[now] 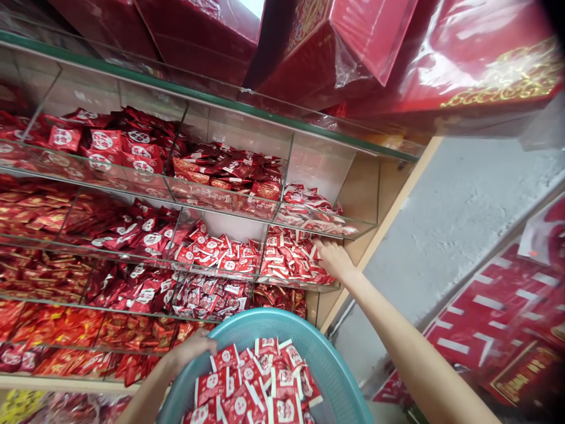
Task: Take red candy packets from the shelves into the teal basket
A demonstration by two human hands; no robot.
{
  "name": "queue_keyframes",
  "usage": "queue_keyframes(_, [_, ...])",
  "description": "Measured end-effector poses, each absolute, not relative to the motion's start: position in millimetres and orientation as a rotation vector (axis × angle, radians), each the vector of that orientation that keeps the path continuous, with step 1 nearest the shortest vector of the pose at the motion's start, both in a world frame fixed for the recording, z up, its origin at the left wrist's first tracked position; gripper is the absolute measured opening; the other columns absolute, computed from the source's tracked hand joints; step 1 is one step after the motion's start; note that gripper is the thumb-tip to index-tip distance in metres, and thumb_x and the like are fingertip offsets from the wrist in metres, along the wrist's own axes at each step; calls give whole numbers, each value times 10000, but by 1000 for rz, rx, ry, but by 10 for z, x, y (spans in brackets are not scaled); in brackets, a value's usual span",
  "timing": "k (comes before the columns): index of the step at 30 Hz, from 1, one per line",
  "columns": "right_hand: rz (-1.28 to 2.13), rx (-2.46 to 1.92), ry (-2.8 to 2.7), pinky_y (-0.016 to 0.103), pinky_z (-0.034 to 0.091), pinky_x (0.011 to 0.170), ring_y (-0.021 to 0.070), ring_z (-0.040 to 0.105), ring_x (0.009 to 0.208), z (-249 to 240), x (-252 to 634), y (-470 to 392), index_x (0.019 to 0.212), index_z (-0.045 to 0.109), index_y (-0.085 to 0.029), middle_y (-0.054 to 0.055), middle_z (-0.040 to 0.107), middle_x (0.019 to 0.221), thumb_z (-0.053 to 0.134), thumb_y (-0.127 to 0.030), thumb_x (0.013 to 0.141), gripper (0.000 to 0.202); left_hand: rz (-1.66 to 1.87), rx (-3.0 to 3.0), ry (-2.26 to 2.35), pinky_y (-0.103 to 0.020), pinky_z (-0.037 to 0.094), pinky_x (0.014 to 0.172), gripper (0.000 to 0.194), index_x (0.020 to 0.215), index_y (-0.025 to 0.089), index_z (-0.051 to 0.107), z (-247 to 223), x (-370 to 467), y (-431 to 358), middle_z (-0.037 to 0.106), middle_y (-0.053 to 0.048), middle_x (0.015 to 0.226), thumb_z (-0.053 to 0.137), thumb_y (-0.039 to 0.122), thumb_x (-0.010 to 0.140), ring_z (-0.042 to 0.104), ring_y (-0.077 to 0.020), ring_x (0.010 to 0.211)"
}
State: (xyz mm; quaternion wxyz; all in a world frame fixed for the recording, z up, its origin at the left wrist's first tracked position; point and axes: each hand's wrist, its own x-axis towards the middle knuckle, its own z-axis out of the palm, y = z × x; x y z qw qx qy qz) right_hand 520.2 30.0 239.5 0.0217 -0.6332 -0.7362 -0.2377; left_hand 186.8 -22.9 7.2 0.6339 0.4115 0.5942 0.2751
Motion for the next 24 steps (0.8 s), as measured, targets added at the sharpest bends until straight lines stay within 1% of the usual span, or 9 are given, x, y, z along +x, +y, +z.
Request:
queue_keyframes(2, [-632, -1901, -2306, 321, 373, 771, 266, 511, 977, 2442, 5273, 295, 1225, 393, -129, 161, 556, 1086, 539, -131, 700, 545, 613, 934, 1361, -246, 417, 435, 268, 751, 165, 477, 82, 1870, -230, 546, 22, 509, 533, 209, 493, 526, -164, 466])
queue_keyframes(4, [-409, -1813, -2351, 291, 375, 767, 238, 529, 944, 2498, 5337, 283, 1230, 374, -126, 138, 577, 1055, 559, -177, 683, 579, 604, 934, 1348, -249, 418, 442, 265, 739, 168, 473, 92, 1869, -233, 544, 22, 508, 528, 216, 484, 524, -164, 465])
queue_keyframes(7, [-11, -1758, -2395, 248, 389, 695, 186, 560, 802, 2540, 5389, 262, 1225, 369, -149, 70, 617, 925, 555, -220, 668, 592, 602, 968, 1319, -245, 413, 448, 265, 728, 159, 496, 124, 1870, -250, 553, 15, 522, 520, 233, 474, 536, -169, 485])
queue_keyframes(9, [149, -1804, -2403, 246, 392, 657, 170, 556, 731, 2512, 5394, 265, 1236, 363, -158, 51, 613, 878, 549, -243, 664, 607, 604, 982, 1296, -242, 412, 454, 270, 726, 152, 512, 156, 1875, -266, 563, 11, 531, 513, 242, 471, 537, -166, 490])
queue_keyframes(10, [173, -1823, -2409, 251, 394, 665, 173, 554, 741, 2484, 5391, 275, 1241, 362, -154, 60, 604, 900, 557, -255, 656, 624, 607, 982, 1288, -242, 410, 454, 273, 724, 150, 517, 172, 1880, -274, 565, 10, 530, 510, 244, 468, 533, -163, 486])
queue_keyframes(14, [86, -1820, -2425, 280, 379, 768, 214, 522, 911, 2364, 5359, 334, 1202, 396, -134, 116, 543, 1057, 634, -335, 607, 671, 614, 944, 1297, -242, 401, 436, 253, 692, 150, 527, 225, 1912, -288, 545, 18, 480, 500, 229, 453, 500, -150, 443])
queue_keyframes(19, [-64, -1931, -2429, 284, 374, 719, 231, 531, 887, 2357, 5293, 326, 1184, 410, -163, 97, 579, 971, 631, -386, 633, 634, 573, 1021, 1292, -226, 363, 391, 162, 593, 130, 550, 270, 1942, -284, 515, 4, 428, 512, 214, 459, 457, -132, 387])
queue_keyframes(22, [-204, -1934, -2433, 334, 353, 778, 284, 495, 983, 2364, 5295, 329, 1191, 415, -169, 129, 558, 1040, 643, -419, 621, 663, 583, 1011, 1291, -234, 372, 391, 154, 601, 139, 549, 268, 1935, -283, 522, 9, 440, 538, 216, 468, 470, -143, 395])
queue_keyframes(24, [-221, -1871, -2445, 361, 339, 809, 291, 483, 1004, 2346, 5330, 355, 1167, 431, -177, 126, 553, 1060, 635, -439, 628, 633, 590, 1002, 1295, -234, 372, 389, 153, 602, 146, 544, 253, 1925, -279, 518, 19, 443, 553, 214, 466, 467, -141, 395])
